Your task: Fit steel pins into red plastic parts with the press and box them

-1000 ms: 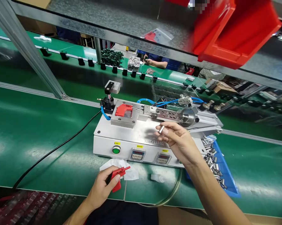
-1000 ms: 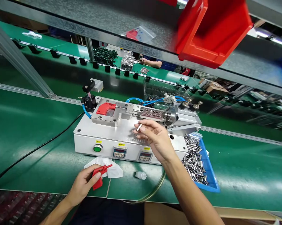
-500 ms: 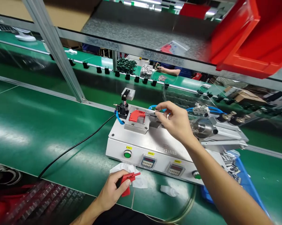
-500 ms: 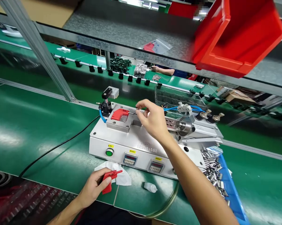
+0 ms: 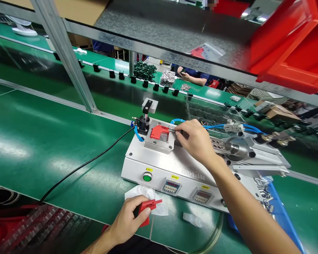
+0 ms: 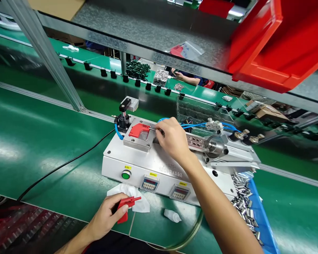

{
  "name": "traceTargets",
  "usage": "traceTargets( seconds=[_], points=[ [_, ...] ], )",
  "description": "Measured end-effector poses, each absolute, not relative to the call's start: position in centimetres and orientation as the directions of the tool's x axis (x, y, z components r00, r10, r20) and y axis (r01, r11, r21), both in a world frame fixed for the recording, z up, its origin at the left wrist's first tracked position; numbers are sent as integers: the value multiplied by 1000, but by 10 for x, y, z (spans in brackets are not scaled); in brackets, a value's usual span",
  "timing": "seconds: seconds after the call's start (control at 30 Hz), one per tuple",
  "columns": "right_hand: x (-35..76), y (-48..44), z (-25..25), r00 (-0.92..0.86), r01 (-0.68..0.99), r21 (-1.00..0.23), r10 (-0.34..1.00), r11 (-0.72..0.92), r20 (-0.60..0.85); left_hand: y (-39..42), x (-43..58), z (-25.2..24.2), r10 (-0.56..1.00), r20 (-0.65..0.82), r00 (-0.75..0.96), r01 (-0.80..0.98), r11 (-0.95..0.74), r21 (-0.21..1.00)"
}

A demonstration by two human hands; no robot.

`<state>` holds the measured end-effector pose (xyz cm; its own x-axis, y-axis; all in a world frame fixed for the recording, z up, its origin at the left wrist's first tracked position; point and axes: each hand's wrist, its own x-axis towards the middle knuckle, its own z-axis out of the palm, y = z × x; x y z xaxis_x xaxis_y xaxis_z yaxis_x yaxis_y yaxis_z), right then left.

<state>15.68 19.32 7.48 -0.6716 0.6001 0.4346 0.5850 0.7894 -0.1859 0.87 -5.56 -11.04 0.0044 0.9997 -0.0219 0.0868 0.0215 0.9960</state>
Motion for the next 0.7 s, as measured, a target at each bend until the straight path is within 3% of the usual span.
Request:
traceTargets(
  seconds=[0.23,0.43,0.57,0.7],
  points=[
    [159,185,71,-694,547,-114,525,829,493,-56,8,-110,999,-33,-5,51,34,998],
    [119,182,83,-759,571,-82,563,817,326,-54,8,-108,1000,-26,-8,54,26,998],
    [111,183,81,-729,642,-22,618,767,293,-51,8,-106,1000,-23,-6,36,23,999],
    [111,191,87,-773,597,-63,594,800,221,-53,8,-108,1000,-23,-2,18,23,1000]
  ],
)
